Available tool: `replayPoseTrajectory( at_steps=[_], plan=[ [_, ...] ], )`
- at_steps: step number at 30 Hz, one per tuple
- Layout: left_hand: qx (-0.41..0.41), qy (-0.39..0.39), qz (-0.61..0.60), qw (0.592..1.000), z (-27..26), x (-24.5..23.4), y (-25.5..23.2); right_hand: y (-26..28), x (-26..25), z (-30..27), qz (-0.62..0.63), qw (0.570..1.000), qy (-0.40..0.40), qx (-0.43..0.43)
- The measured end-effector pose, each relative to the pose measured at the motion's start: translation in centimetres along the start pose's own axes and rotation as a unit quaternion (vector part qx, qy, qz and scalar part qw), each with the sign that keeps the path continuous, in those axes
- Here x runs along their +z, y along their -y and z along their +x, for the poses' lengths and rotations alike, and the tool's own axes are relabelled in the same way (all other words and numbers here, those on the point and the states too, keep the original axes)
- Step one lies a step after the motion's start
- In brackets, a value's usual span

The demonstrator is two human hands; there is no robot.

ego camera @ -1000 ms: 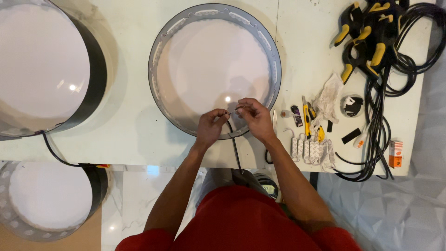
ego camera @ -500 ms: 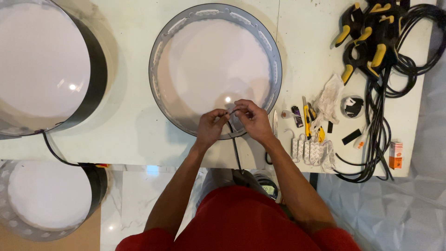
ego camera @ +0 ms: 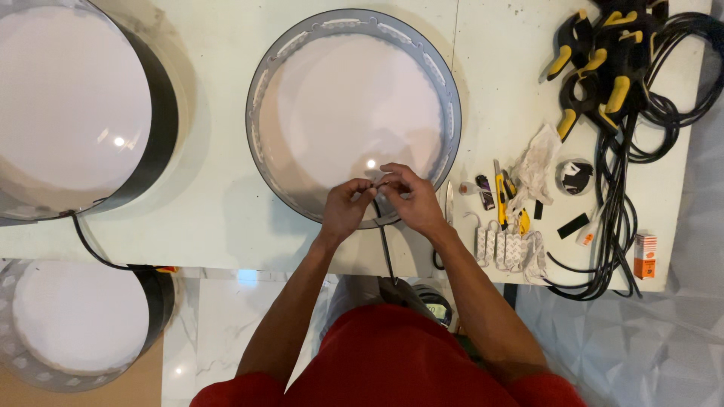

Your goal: The person assembles a ceiling light fixture by hand. They strip the ends of a black power cord, insert the wires into a small white connector, and then wrap the connection with black electrical tape. The person repeats this process for a second wire.

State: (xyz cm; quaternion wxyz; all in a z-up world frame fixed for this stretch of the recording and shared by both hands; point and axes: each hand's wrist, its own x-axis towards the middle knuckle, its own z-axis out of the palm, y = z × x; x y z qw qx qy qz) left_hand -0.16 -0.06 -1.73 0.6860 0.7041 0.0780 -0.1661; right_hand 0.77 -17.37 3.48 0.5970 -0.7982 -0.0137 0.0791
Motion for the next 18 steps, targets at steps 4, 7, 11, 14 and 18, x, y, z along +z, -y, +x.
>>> replayPoseTrajectory(
  at_steps=[4,7,11,14,18],
  plan=[
    [-0.037,0.009,-0.007,0.999,-1.4,-0.6,-3.7,-0.2,0.1,-0.1,-0.007,1.000,0.007,0.003],
    [-0.042,0.014,0.000,0.999,-1.8,-0.8,-5.1,0.4,0.2,0.1,-0.036,0.999,0.015,0.009],
    [-0.037,0.028,0.004,0.999,-1.7,-1.1,-5.2,0.2,0.2,0.4,-0.047,0.999,0.020,0.018],
    [-0.029,0.030,0.000,0.999,-1.6,-1.1,-4.7,1.1,-0.1,0.3,-0.044,0.998,0.018,0.028],
    [-0.020,0.036,0.014,0.999,-1.0,-0.6,-2.9,1.8,-0.3,0.5,-0.049,0.999,0.003,0.001]
  ],
)
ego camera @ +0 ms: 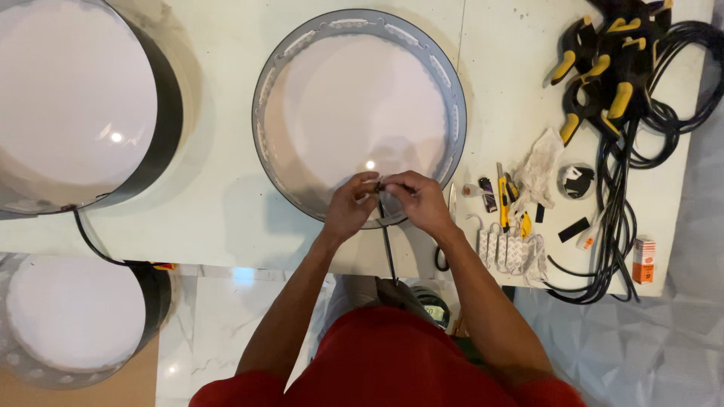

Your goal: The person assembles a ceiling light fixture by hand. They strip the ends of a black power cord, insert the wires into a small white connector, and then wrap the connection with black electrical tape. The person repeats this process for a second wire.

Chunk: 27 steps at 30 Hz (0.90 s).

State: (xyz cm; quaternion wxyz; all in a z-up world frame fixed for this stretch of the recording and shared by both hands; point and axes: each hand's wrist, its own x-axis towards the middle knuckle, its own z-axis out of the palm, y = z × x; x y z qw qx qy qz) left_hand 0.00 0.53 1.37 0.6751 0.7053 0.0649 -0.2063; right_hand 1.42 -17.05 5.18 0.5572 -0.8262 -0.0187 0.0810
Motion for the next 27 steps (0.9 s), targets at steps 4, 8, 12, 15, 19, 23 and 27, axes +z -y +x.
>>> replayPoseTrajectory(
  at_steps=[4,8,12,15,19,23,27],
  plan=[
    [0.004,-0.002,0.003,1.000,0.7,0.3,1.4,-1.1,0.1,-0.1,0.020,1.000,0.004,0.012],
    [0.013,-0.020,0.023,0.999,1.3,0.6,2.9,-2.4,0.7,-0.4,0.004,1.000,-0.022,0.016],
    [0.011,-0.019,0.004,1.000,0.6,0.5,1.4,-2.6,0.9,-0.6,-0.052,0.998,-0.032,-0.019],
    [0.011,-0.014,0.006,1.000,-0.3,0.0,-0.8,-2.1,1.0,-0.4,-0.139,0.990,-0.019,-0.027],
    [-0.016,-0.007,-0.003,1.000,-0.6,-0.1,-1.5,-2.7,1.3,-0.2,-0.270,0.962,0.042,0.013],
    [-0.023,0.001,-0.022,0.999,1.0,0.1,1.5,-3.2,1.5,0.0,-0.302,0.949,-0.020,-0.091],
    [-0.033,-0.004,-0.025,0.999,1.4,-0.1,1.4,-3.2,1.7,-0.3,-0.258,0.961,-0.045,-0.088]
  ],
)
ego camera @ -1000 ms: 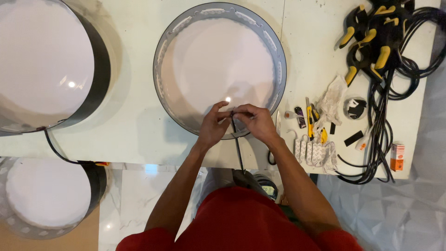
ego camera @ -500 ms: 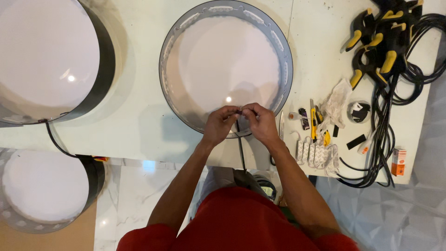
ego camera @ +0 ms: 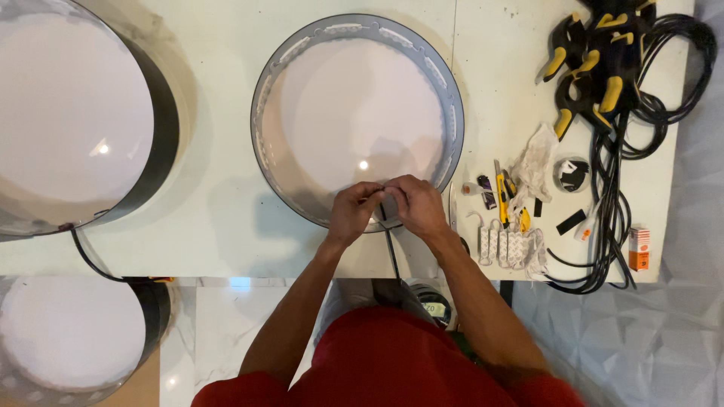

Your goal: The person assembles a ceiling light fixture by hand. They strip the ends of a black power cord, insert the wires into a small white connector, and then wrap the connection with black electrical tape. The person repeats this process for a second wire.

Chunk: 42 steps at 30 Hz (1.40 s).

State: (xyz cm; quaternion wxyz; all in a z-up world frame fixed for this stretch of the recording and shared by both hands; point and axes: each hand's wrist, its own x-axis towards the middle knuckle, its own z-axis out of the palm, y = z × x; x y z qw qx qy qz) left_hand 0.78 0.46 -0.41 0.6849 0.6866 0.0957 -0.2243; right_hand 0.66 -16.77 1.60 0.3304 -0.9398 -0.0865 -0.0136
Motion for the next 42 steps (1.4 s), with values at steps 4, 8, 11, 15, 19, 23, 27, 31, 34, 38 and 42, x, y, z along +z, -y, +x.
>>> replayPoseTrajectory(
  at_steps=[4,8,11,15,19,23,27,31,34,38,42],
  plan=[
    [-0.011,-0.013,0.023,1.000,0.4,0.2,0.9,0.8,0.0,-0.7,0.100,0.992,-0.017,0.076],
    [-0.019,-0.004,-0.030,0.999,0.6,0.0,1.1,1.2,-0.2,-0.5,0.120,0.985,-0.006,0.122],
    [-0.019,0.027,-0.070,0.997,0.1,-0.2,0.0,1.0,-0.6,0.0,0.106,0.984,0.014,0.140],
    [-0.010,0.027,-0.074,0.997,1.1,0.3,2.1,2.3,-1.4,0.1,0.115,0.977,0.036,0.178],
    [-0.009,0.014,-0.049,0.999,1.5,0.5,3.1,3.8,-1.7,0.5,0.156,0.966,0.011,0.207],
    [0.002,0.009,-0.068,0.998,1.1,0.0,2.1,5.6,-2.7,2.1,0.148,0.974,0.053,0.162],
    [0.008,0.002,-0.052,0.999,1.2,0.0,2.3,3.9,-2.3,3.6,0.086,0.987,0.070,0.114],
    [-0.002,-0.005,-0.020,1.000,1.4,-0.1,2.9,2.2,-3.2,4.9,0.038,0.998,0.012,0.053],
    [0.003,0.000,-0.021,1.000,1.0,-0.2,2.2,4.6,-4.5,5.6,0.002,0.997,0.074,0.001],
    [-0.003,0.006,0.002,1.000,1.0,-0.1,2.2,6.6,-5.3,5.2,-0.053,0.982,0.169,-0.061],
    [-0.015,0.011,-0.021,1.000,1.4,0.0,2.7,3.9,-3.6,5.2,-0.134,0.964,0.216,-0.079]
  ],
)
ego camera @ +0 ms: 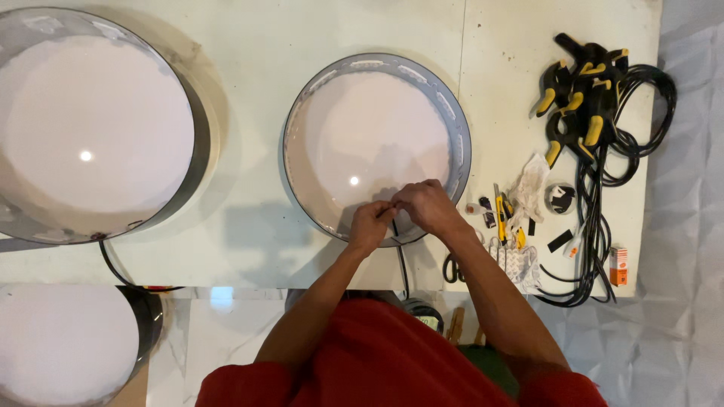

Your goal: The person assembles a ceiling light fixture by hand. They strip the ends of a black power cord, insert the wires into a small white connector, and then wrap the connection with black electrical tape. The person repeats this process for a second wire.

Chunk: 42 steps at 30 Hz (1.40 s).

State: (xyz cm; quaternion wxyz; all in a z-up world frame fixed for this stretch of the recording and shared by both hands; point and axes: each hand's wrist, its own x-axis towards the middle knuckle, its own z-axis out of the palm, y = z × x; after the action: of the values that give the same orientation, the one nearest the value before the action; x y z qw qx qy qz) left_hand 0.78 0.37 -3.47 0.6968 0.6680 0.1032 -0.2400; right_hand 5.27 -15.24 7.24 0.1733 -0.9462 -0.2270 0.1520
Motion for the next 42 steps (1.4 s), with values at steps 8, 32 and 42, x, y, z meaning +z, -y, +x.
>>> replayPoseTrajectory(
  at_steps=[8,32,42],
  plan=[
    [-0.002,0.001,0.009,1.000,-0.2,-0.2,-0.4,-3.2,3.2,0.6,-0.138,0.989,0.043,0.009],
    [0.022,0.002,0.035,0.999,-0.3,-0.1,-0.6,0.4,-4.8,1.0,0.231,0.968,0.007,0.100],
    [0.015,-0.001,0.013,1.000,-0.2,0.0,-0.5,-4.3,1.7,1.5,-0.060,0.994,0.092,0.022]
  ],
)
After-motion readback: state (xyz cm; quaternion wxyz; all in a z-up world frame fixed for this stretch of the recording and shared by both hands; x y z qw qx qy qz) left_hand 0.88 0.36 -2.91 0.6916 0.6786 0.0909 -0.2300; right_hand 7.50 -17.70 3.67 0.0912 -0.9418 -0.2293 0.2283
